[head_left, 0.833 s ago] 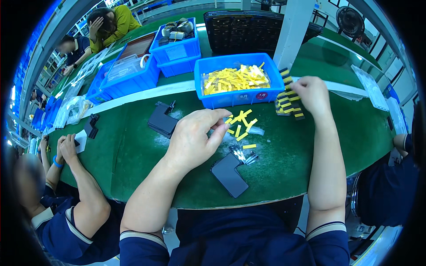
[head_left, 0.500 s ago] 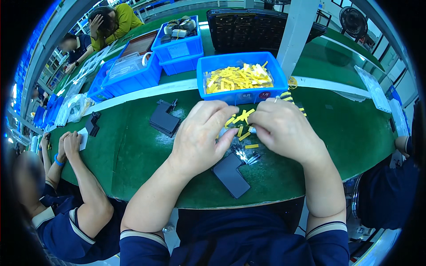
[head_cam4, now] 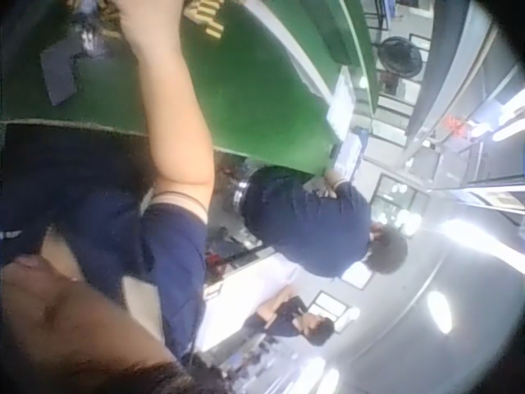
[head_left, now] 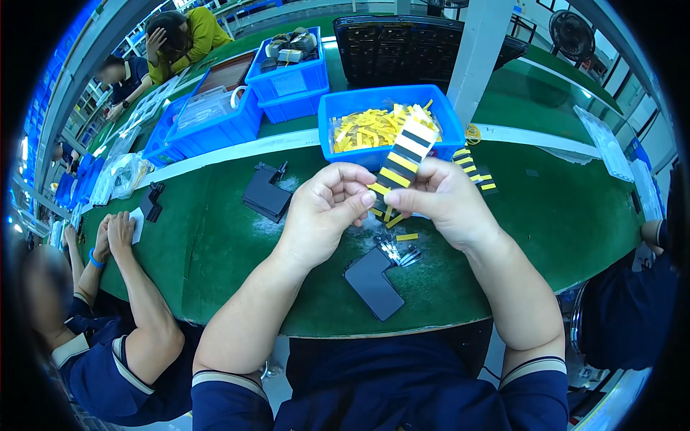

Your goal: The person repeatedly picks up small black rectangular components and yellow strips from a blue bin, then aligns and presses the strips onto the components by hand. The person stacks the finished units on the green workbench. Other workers are visible in the background at adjacent stations.

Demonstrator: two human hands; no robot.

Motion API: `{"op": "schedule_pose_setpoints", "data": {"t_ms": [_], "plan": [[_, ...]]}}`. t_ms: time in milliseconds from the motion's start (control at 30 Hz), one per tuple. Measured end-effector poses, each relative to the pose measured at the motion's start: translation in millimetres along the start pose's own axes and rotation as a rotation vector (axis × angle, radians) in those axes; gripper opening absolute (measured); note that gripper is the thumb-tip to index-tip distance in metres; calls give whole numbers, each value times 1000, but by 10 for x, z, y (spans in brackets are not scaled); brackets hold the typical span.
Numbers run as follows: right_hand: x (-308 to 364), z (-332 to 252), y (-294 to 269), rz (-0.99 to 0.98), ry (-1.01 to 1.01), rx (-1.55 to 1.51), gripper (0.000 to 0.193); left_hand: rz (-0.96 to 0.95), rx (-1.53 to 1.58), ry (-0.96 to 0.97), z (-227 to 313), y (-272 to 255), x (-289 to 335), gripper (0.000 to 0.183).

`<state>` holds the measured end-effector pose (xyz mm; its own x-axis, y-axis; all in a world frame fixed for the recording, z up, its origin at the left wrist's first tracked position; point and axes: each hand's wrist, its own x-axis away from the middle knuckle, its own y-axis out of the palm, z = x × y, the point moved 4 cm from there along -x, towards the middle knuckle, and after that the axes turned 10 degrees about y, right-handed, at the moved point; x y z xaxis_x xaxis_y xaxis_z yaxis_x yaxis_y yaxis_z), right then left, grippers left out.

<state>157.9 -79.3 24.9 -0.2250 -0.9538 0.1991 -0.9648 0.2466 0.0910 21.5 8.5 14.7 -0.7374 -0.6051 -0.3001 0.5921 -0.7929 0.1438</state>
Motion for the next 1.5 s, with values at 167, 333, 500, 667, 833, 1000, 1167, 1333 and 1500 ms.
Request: {"op": "schedule_pose_setpoints", "data": {"t_ms": [167,333,500,667,833,1000,1167,1333,1500], "plan": [[22,-27,-111,49,-278,-26,18,-21,-9,-88,-35,-51,-33,17],[35,-116,-183,178,-217,-18,20,-248,-1136,12,-157,-195,-43,24],[90,-161,-131,265,-283,74,16,-259,-1220,260,161,144,76,47],[47,-139,-114,312,-399,279,13,-535,-1276,222,234,430,390,78],[74,-154,-99,326,-619,382,13,-404,-1089,135,235,272,248,62],[164,-188,12,290,-529,305,13,-56,-321,-52,148,106,130,33],[197,-183,71,311,-706,467,24,-2,-123,3,61,128,153,21],[250,-198,104,362,-778,417,20,-28,43,-4,43,189,166,13],[256,-178,111,351,-759,411,14,-26,205,-32,6,203,162,13]]}}
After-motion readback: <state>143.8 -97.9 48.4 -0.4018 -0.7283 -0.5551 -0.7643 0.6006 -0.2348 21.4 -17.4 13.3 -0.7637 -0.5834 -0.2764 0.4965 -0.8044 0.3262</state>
